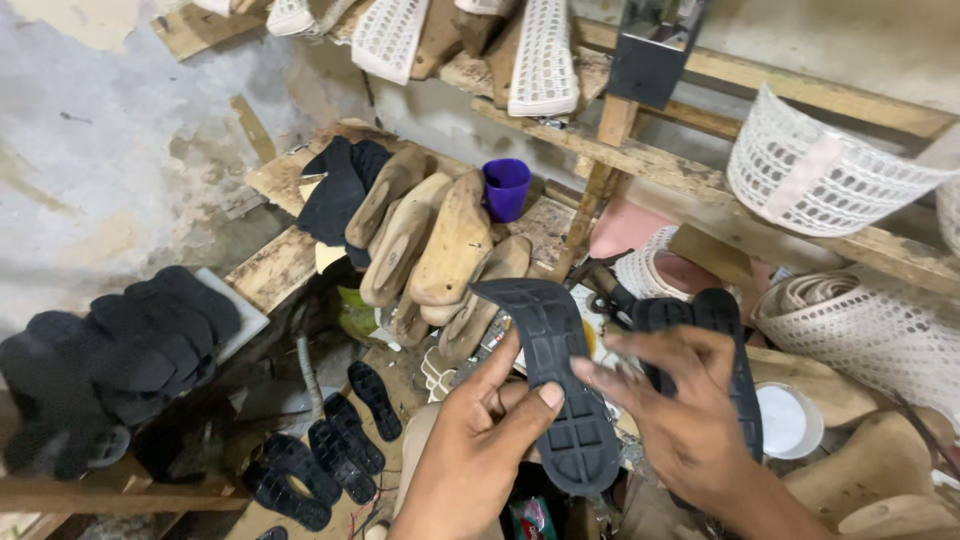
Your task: The person holds a black rubber shoe sole in one hand, dips their fingers into a cup of yellow adhesive, and spreads the glue by hand over the sole's surface. They work through several soles one at a time, setting finished soles on the workbench and picking up the next one.
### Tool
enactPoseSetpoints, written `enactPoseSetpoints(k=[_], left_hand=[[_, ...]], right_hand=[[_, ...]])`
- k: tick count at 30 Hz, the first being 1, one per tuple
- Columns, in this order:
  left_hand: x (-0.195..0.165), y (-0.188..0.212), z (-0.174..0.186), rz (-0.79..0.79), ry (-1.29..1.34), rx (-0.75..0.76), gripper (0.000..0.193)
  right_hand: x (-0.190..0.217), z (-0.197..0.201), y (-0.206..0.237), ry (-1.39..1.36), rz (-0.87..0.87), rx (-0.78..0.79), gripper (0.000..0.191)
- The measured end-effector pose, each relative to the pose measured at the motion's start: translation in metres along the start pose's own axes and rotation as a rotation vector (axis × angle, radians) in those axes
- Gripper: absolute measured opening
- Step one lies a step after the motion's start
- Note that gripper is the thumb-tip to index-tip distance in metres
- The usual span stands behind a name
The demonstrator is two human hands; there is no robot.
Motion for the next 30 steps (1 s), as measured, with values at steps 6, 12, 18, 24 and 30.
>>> enactPoseSetpoints(k=[6, 12, 18, 24, 30], left_hand=[[0.000, -0.001, 0.006, 0.085, 0.065, -0.159, 0.076], [-0.012, 0.001, -0.006, 0.000, 0.105, -0.146, 0.085], [-0.023, 0.008, -0.013, 0.044, 0.057, -0.218, 0.095], [-0.019, 0.003, -0.016, 0.046, 0.163, -0.402, 0.100], [-0.015, -0.003, -0.018, -0.079, 0.267, -0.577, 0.091]], right_hand=[[0.010, 0.004, 0.011, -0.227, -0.035, -0.026, 0.044], [0.010, 0.016, 0.007, -0.017, 0.096, -0.020, 0.038], [0.006, 0.016, 0.000, 0.110, 0.157, -0.061, 0.040], [0.009, 0.009, 0.005, 0.246, 0.275, -0.020, 0.035], [0.029, 0.002, 0.016, 0.299, 0.193, -0.038, 0.031]])
Point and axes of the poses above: each hand's wrist, its own y-axis away from the middle knuckle, its own z-axis out of the back of the hand, x = y × z, the point moved 2 cm from there along -y, towards the middle knuckle, and after that the axes turned 9 degrees about z, right-handed, at the moved point
